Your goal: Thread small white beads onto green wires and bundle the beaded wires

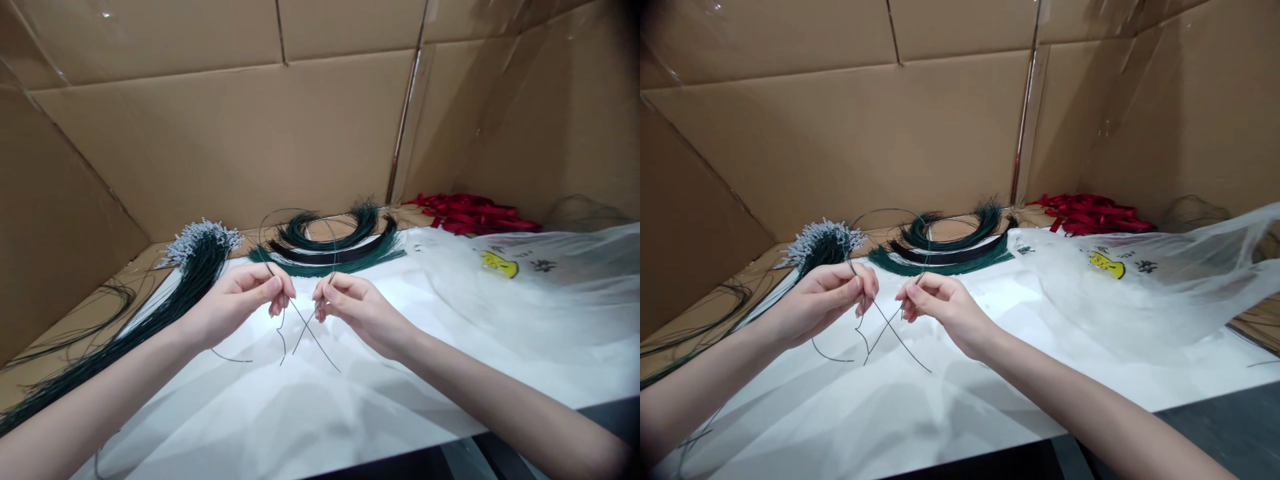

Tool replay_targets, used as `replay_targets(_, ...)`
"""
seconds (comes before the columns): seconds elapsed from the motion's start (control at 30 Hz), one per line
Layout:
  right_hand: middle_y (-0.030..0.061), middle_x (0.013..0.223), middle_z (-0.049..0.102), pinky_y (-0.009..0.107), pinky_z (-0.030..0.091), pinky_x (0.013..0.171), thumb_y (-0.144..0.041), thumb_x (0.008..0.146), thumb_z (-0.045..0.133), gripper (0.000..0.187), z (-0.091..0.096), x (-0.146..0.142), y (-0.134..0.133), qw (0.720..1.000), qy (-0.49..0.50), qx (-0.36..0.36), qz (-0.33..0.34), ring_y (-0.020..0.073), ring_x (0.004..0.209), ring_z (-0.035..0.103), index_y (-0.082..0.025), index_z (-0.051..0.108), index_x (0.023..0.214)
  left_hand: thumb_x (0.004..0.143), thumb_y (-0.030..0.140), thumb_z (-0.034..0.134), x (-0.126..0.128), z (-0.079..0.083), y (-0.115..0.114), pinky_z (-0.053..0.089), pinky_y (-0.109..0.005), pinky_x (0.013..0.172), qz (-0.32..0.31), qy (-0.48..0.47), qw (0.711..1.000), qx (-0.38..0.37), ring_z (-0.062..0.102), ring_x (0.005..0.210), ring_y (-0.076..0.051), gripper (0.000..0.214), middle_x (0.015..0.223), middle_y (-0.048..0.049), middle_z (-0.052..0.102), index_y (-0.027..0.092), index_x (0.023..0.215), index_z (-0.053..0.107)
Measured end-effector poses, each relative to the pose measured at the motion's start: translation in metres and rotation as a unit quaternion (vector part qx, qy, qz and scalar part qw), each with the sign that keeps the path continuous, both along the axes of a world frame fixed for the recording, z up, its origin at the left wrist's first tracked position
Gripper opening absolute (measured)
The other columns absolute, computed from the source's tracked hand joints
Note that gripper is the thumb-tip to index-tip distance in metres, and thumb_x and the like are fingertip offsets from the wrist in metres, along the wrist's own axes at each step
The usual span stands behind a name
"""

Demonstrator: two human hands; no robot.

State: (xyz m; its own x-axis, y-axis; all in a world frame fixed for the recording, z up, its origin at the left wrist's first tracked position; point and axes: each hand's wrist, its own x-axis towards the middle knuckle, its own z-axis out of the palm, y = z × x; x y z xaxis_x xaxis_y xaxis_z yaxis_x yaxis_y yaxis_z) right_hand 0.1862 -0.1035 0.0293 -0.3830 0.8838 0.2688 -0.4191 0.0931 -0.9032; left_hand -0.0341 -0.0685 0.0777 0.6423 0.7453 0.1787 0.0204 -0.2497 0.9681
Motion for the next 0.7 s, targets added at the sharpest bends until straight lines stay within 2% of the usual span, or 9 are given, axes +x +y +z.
replay_targets(0.33, 0.0003, 0.082, 0.064, 0.024, 0.048, 0.072, -0.031, 0.087, 0.073, 0.015, 0.0008, 0.0002, -0.0008, 1.000, -0.019, 0.003, -0.017, 0.0101, 0.073, 0.060, -0.017, 0.069, 0.088, 0.094, 0.031, 0.062, -0.0011, 0.0007, -0.0004, 0.048, -0.022, 0.063, -0.015, -0.005, 1.000, -0.020, 0.059, 0.065, -0.010, 0.020, 0.074, -0.0044, 0.066, 0.013, 0.088, 0.069)
replay_targets(0.7, -0.0001, 0.078, 0.064, 0.024, 0.047, 0.070, -0.030, 0.081, 0.078, 0.016, -0.0002, -0.0005, -0.0021, 0.998, -0.062, -0.019, 0.002, 0.0101, 0.071, 0.057, -0.017, 0.071, 0.087, 0.095, 0.029, 0.061, 0.0003, 0.0021, 0.0021, 0.049, -0.019, 0.061, -0.009, -0.044, 0.998, -0.042, 0.060, 0.063, -0.009, 0.019, 0.073, -0.0032, 0.066, 0.013, 0.088, 0.066)
